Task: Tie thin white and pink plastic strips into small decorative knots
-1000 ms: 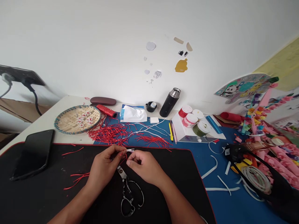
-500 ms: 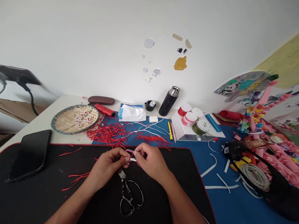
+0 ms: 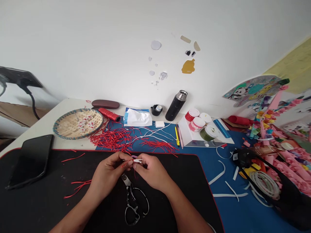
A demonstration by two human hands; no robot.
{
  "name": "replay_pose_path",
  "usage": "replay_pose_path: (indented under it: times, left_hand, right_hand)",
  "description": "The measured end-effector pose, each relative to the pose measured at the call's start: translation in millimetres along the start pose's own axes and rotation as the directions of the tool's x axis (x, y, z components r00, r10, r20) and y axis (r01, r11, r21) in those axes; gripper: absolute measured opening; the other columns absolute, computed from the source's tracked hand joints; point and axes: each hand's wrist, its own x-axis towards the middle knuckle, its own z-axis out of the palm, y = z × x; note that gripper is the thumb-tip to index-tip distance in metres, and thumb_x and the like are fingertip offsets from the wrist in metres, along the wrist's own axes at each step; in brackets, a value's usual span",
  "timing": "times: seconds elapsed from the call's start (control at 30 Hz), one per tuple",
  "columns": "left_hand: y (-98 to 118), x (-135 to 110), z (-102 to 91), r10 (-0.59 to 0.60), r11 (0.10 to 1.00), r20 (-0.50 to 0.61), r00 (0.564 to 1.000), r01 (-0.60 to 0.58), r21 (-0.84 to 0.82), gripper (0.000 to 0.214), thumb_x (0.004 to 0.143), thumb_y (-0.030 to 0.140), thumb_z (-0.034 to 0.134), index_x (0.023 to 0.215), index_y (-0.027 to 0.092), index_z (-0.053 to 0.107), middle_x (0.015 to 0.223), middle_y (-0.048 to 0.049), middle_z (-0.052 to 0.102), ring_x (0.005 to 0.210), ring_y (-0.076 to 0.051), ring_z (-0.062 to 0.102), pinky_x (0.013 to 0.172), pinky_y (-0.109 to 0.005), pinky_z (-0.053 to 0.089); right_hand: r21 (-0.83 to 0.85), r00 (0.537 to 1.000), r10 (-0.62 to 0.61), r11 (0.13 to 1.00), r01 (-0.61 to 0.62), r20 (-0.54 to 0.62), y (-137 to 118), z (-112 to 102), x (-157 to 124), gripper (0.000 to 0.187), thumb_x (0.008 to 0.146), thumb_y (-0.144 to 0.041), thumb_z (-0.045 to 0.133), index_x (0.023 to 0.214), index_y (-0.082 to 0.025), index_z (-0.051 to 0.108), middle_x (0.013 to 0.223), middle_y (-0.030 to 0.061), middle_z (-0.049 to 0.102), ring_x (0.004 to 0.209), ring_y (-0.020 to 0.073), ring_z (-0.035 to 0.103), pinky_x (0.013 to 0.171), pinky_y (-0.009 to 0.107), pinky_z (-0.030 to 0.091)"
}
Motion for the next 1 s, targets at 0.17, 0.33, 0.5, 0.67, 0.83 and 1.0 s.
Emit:
replay_pose_path:
  times: [0.17,0.33,0.5,0.67,0.83,1.0]
  left_hand:
    - [-2.4,0.6,-1.1,0.081,0.987,-0.056,0.995,-0.072,0.142,0.009,0.083,0.034,0.078,0.081,0.025,0.082,0.088,-0.004,0.082,0.084,-0.023,0.074,0.076,-0.03,0.057]
    - [0.9,3.8,-1.1,0.004,1.0,-0.024,1.0,-0.004,-0.006,0.017,0.08,0.042,0.084,0.079,0.025,0.081,0.089,-0.0058,0.084,0.087,-0.027,0.078,0.08,-0.033,0.061]
    - [-0.5,4.2,-0.6,-0.007,0.999,-0.021,1.0,0.006,-0.04,0.024,0.079,0.047,0.087,0.081,0.024,0.081,0.085,-0.0052,0.083,0.08,-0.024,0.076,0.075,-0.032,0.06]
    - [2.2,4.4,-0.2,-0.015,0.999,-0.031,0.999,0.013,-0.048,0.024,0.077,0.046,0.087,0.079,0.023,0.08,0.082,-0.005,0.081,0.078,-0.024,0.073,0.072,-0.032,0.059]
    - [7.0,6.1,0.1,-0.028,0.998,-0.062,0.998,0.025,-0.051,0.025,0.074,0.046,0.089,0.075,0.023,0.079,0.077,-0.0045,0.078,0.074,-0.023,0.071,0.069,-0.031,0.058]
    - [1.3,7.4,-1.9,-0.09,0.995,-0.099,0.991,0.084,-0.061,0.033,0.07,0.05,0.092,0.08,0.021,0.079,0.079,-0.0056,0.08,0.073,-0.023,0.073,0.069,-0.031,0.058]
  right_hand:
    - [-0.011,0.999,0.017,1.0,-0.016,0.047,-2.1,1.9,-0.4,0.02,0.094,-0.028,0.065,0.079,-0.019,0.055,0.072,-0.0056,0.052,0.066,0.0117,0.044,0.059,0.024,0.033]
    - [0.041,0.998,0.03,0.999,-0.033,0.061,-3.7,1.8,-0.8,0.021,0.094,-0.03,0.065,0.08,-0.02,0.053,0.072,-0.0055,0.049,0.066,0.0116,0.043,0.058,0.024,0.033]
    - [0.085,0.997,0.034,0.996,-0.04,0.069,-2.7,3.2,-0.9,0.019,0.094,-0.029,0.065,0.082,-0.02,0.054,0.073,-0.005,0.052,0.066,0.0119,0.045,0.058,0.023,0.034]
    - [0.118,0.995,0.029,0.992,-0.04,0.099,-3.7,5.4,-1.0,0.012,0.094,-0.024,0.065,0.084,-0.019,0.061,0.074,-0.0037,0.058,0.066,0.012,0.05,0.06,0.023,0.038]
    - [0.108,0.993,0.054,0.992,-0.066,0.109,-4.7,6.9,-2.3,0.008,0.093,-0.021,0.066,0.085,-0.019,0.066,0.076,-0.0026,0.063,0.066,0.0118,0.053,0.061,0.023,0.04]
    - [0.102,0.992,0.072,0.991,-0.082,0.107,-7.8,5.6,-4.1,0.005,0.092,-0.023,0.07,0.09,-0.019,0.071,0.072,-0.0037,0.061,0.062,0.0112,0.052,0.057,0.022,0.039]
